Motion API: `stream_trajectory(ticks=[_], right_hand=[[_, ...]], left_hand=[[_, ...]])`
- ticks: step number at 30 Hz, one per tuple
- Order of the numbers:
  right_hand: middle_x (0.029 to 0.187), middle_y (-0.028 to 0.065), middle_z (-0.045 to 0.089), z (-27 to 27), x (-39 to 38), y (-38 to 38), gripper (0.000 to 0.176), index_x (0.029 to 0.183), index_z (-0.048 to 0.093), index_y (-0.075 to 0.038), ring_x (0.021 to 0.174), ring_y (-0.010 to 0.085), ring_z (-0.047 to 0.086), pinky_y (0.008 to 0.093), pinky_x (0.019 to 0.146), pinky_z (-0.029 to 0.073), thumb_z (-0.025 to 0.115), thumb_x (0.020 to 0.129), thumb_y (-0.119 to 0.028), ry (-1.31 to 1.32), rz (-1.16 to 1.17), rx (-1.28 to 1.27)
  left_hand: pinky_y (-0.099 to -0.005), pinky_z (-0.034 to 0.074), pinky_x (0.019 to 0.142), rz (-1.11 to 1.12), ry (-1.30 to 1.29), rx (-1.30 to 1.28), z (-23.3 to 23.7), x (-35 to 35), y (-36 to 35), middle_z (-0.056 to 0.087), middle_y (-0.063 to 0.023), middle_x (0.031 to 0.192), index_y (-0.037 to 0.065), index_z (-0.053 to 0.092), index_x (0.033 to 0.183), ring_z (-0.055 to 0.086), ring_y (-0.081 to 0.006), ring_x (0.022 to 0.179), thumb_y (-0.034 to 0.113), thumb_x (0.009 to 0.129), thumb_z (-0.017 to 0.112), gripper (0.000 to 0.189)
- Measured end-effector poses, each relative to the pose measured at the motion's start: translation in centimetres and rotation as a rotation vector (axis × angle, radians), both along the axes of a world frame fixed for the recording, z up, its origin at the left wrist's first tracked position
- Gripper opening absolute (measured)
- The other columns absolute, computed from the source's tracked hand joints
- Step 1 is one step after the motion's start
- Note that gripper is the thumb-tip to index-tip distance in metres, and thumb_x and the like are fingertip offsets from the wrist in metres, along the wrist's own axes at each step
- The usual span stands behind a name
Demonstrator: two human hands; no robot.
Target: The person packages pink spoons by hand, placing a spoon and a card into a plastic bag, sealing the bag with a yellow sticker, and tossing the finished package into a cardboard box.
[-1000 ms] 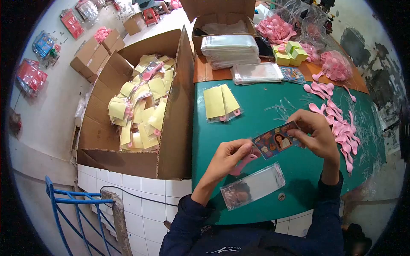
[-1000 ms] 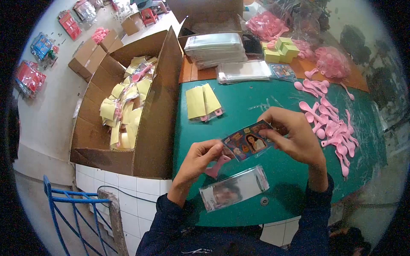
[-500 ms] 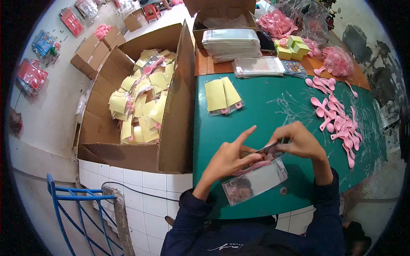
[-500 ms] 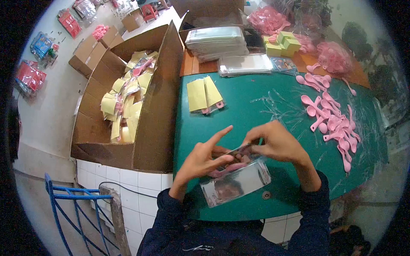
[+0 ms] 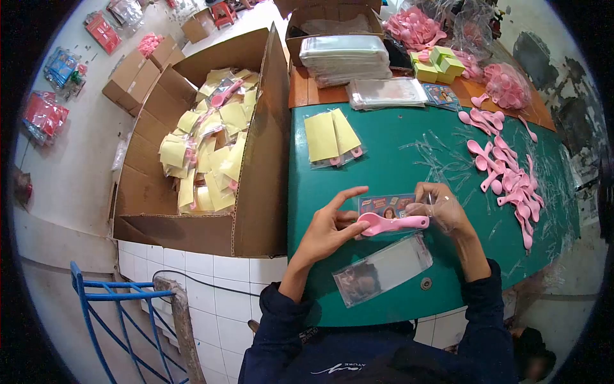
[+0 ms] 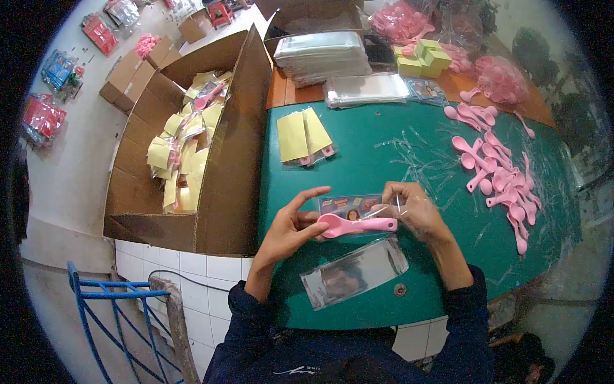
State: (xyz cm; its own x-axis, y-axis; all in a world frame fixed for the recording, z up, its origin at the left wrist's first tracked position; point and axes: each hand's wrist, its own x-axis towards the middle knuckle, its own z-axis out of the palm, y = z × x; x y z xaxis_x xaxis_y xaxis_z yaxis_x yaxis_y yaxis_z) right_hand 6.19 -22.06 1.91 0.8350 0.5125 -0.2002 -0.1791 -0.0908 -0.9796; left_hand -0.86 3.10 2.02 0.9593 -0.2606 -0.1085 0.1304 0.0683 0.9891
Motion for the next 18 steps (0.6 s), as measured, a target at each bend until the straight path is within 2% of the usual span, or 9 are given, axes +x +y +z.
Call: stream_trajectory(ticks=[2,4,7,8,9,11,13,16,18], right_hand=[[0.067,-0.0012,0.053,0.2,-0.2,0.5,0.016,0.073,0.056,-0.004,0.063,0.0057,0.049,0.0204,0.054,0.037,0.072,0.074,-0.006,0.012,-0.01,0.023],[0.07,0.001,0.058,0.9,-0.2,0.7,0.015,0.077,0.058,-0.003,0.065,0.0074,0.054,0.0218,0.057,0.042,0.072,0.074,-0.006,-0.215,-0.101,-0.077],[0.078,0.0052,0.061,2.1,-1.0,2.0,0.017,0.086,0.06,-0.001,0.071,0.0116,0.059,0.024,0.063,0.047,0.071,0.074,-0.008,-0.48,-0.19,-0.171],[0.081,0.0068,0.062,2.4,-1.3,2.3,0.019,0.09,0.061,-0.001,0.074,0.0132,0.06,0.0248,0.065,0.048,0.07,0.074,-0.008,-0.556,-0.213,-0.19],[0.102,0.0132,0.058,2.5,-1.3,1.9,0.036,0.107,0.059,-0.004,0.091,0.022,0.06,0.0303,0.076,0.049,0.07,0.073,-0.011,-0.614,0.008,-0.255],[0.112,0.0154,0.053,3.0,-1.8,2.4,0.045,0.113,0.055,-0.006,0.099,0.0266,0.056,0.0335,0.082,0.047,0.071,0.072,-0.013,-0.728,0.215,-0.31],[0.12,0.0181,0.045,3.0,-2.4,2.7,0.055,0.12,0.051,-0.008,0.109,0.0343,0.048,0.0381,0.09,0.043,0.072,0.07,-0.015,-0.724,0.385,-0.32],[0.116,0.0192,0.046,2.9,-2.8,2.8,0.052,0.118,0.052,-0.008,0.107,0.0344,0.048,0.0393,0.09,0.042,0.071,0.07,-0.015,-0.683,0.475,-0.32],[0.117,0.0153,0.047,2.2,-3.0,2.9,0.044,0.114,0.054,-0.008,0.107,0.0323,0.047,0.04,0.089,0.04,0.068,0.073,-0.016,-0.777,0.487,-0.396]], left_hand=[[-0.026,0.052,0.07,0.061,-0.053,0.094,-0.4,-0.1,-0.2,0.066,-0.0148,0.096,0.008,0.035,0.134,0.063,-0.0154,0.084,0.011,0.086,0.062,0.056],[-0.0266,0.052,0.074,0.198,-0.112,0.27,-0.7,-0.3,-0.5,0.064,-0.0168,0.1,0.008,0.03,0.136,0.063,-0.0175,0.09,0.009,0.087,0.061,0.059],[-0.0302,0.052,0.077,0.22,0.005,0.033,-1.6,-1.0,-1.3,0.06,-0.0216,0.108,0.008,0.013,0.141,0.063,-0.0236,0.096,0.012,0.093,0.05,0.061],[-0.0325,0.052,0.079,0.144,0.112,-0.076,-1.5,-1.3,-1.5,0.058,-0.0224,0.112,0.012,0.007,0.142,0.061,-0.0255,0.1,0.012,0.095,0.045,0.061],[-0.0348,0.051,0.081,0.067,0.217,-0.185,-1.1,-1.7,-1.8,0.055,-0.0233,0.115,0.015,0.0,0.142,0.059,-0.0274,0.104,0.013,0.096,0.04,0.061],[-0.039,0.05,0.085,-0.045,0.322,-0.283,-1.0,-2.3,-2.0,0.05,-0.025,0.121,0.02,-0.013,0.142,0.056,-0.0306,0.108,0.016,0.099,0.03,0.061],[-0.0368,0.051,0.083,-0.039,0.341,-0.291,-0.9,-2.7,-1.9,0.053,-0.0245,0.118,0.016,-0.014,0.142,0.057,-0.029,0.107,0.014,0.098,0.032,0.063],[-0.0354,0.051,0.082,-0.017,0.355,-0.27,-0.6,-3.4,-1.6,0.054,-0.0243,0.117,0.014,-0.014,0.142,0.058,-0.0281,0.106,0.011,0.097,0.033,0.064],[-0.0348,0.052,0.081,0.007,0.327,-0.234,-0.7,-3.9,-1.6,0.055,-0.024,0.116,0.014,-0.011,0.142,0.058,-0.0275,0.105,0.009,0.097,0.034,0.064]])
